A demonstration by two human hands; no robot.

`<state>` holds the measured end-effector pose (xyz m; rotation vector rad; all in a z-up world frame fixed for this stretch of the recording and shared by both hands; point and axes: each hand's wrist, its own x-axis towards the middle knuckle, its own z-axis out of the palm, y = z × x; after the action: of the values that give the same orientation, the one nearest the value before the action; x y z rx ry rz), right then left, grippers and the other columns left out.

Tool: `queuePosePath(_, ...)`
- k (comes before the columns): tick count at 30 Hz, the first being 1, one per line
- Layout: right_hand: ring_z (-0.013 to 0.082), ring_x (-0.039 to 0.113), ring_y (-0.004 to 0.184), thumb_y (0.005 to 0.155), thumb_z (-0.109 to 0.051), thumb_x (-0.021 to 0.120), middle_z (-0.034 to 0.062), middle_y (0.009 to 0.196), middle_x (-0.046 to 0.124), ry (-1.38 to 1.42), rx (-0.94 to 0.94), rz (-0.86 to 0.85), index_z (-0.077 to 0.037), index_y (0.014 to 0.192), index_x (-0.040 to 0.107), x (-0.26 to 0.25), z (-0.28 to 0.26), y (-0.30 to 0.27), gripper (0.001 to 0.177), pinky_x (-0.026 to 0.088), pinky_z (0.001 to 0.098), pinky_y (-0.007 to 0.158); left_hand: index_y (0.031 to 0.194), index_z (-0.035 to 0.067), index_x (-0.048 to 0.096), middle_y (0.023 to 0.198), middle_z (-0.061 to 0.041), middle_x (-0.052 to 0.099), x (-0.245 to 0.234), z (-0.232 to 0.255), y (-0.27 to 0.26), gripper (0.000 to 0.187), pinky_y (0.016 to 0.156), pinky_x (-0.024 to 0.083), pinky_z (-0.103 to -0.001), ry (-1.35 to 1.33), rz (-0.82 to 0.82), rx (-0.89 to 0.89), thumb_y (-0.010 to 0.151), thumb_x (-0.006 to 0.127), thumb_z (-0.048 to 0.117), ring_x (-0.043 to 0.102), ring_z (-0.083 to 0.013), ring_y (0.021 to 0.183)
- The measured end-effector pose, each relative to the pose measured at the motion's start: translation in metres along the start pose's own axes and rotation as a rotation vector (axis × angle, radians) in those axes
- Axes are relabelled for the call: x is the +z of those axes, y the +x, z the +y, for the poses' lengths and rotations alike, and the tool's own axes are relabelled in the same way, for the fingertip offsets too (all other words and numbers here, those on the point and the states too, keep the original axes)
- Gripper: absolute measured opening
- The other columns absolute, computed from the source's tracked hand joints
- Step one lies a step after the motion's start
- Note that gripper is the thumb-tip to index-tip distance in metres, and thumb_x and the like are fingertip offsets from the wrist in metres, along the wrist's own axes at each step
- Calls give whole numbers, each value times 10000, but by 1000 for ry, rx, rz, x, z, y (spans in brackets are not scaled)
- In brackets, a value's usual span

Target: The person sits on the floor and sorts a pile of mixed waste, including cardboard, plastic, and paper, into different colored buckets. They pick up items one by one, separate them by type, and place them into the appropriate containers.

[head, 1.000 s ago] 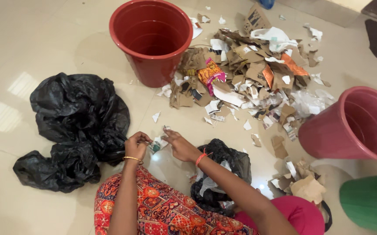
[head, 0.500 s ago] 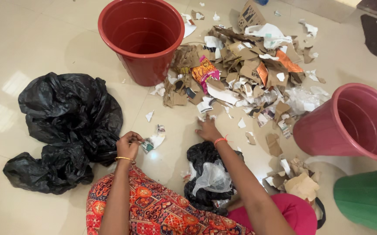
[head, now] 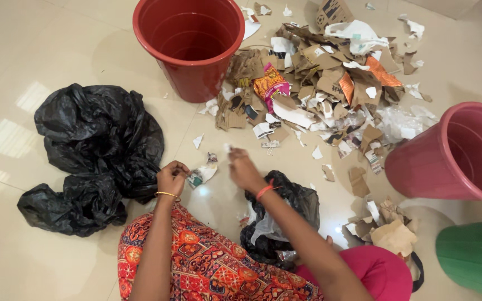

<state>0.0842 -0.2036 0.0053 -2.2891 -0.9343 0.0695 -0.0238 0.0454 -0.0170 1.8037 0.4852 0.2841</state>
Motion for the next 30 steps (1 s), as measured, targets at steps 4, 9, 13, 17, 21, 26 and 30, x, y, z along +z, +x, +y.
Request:
queuePosePath(4,425,490,1367,738,76,525,299,1389,564,44,-97,-172,102,1223,624,32,-45,3,495,367,468,1196,911,5,724,858,-122,767,-1,2,-4,154,695,568,-299,113,11,64,797,625,-27,742,-191,790)
queuePosePath(9,455,406,1371,653,75,561,324,1512,440,30,-93,-192,-41,1229,729,30,-25,14,611,326,476,1150,1050,18,715,1063,-169,721,-4,7,-1,285,766,608,-349,108,10,140,775,648,-18,715,-253,994)
queuePosePath(13,397,425,1484,738,-26,593,266,1486,507,-294,90,-211,-157,1272,752,-18,44,21,572,339,490,1289,1035,28,713,1095,-163,718,-1,10,-7,253,793,613,-355,82,-3,112,789,657,1,711,-258,1043)
queuePosePath(17,545,6,1536,835,-153,615,215,1688,31,-349,672,-482,-307,1555,404,-38,77,14,766,228,734,1155,1013,36,728,1079,-156,723,-2,18,-1,237,743,603,-360,115,22,102,785,671,9,704,-266,1031)
queuePosePath(21,526,-66,1541,873,-373,675,155,1709,-107,-295,750,-531,-299,1638,115,-27,104,-7,951,212,722,1175,998,38,735,1071,-142,732,0,10,-4,223,702,606,-348,130,27,103,784,678,20,706,-251,1016)
queuePosePath(26,469,-77,1561,938,-461,621,43,1737,-115,-323,722,-442,-113,1638,16,-18,129,-13,988,207,746,1153,993,43,734,1037,-131,741,0,3,1,222,707,606,-342,120,35,95,778,682,22,714,-237,981)
queuePosePath(30,449,-92,1561,932,-448,613,21,1736,-142,-315,710,-446,-114,1632,14,-30,115,-16,980,207,739,1153,986,38,729,1028,-123,749,3,1,1,214,705,604,-344,119,42,91,779,679,20,713,-237,958)
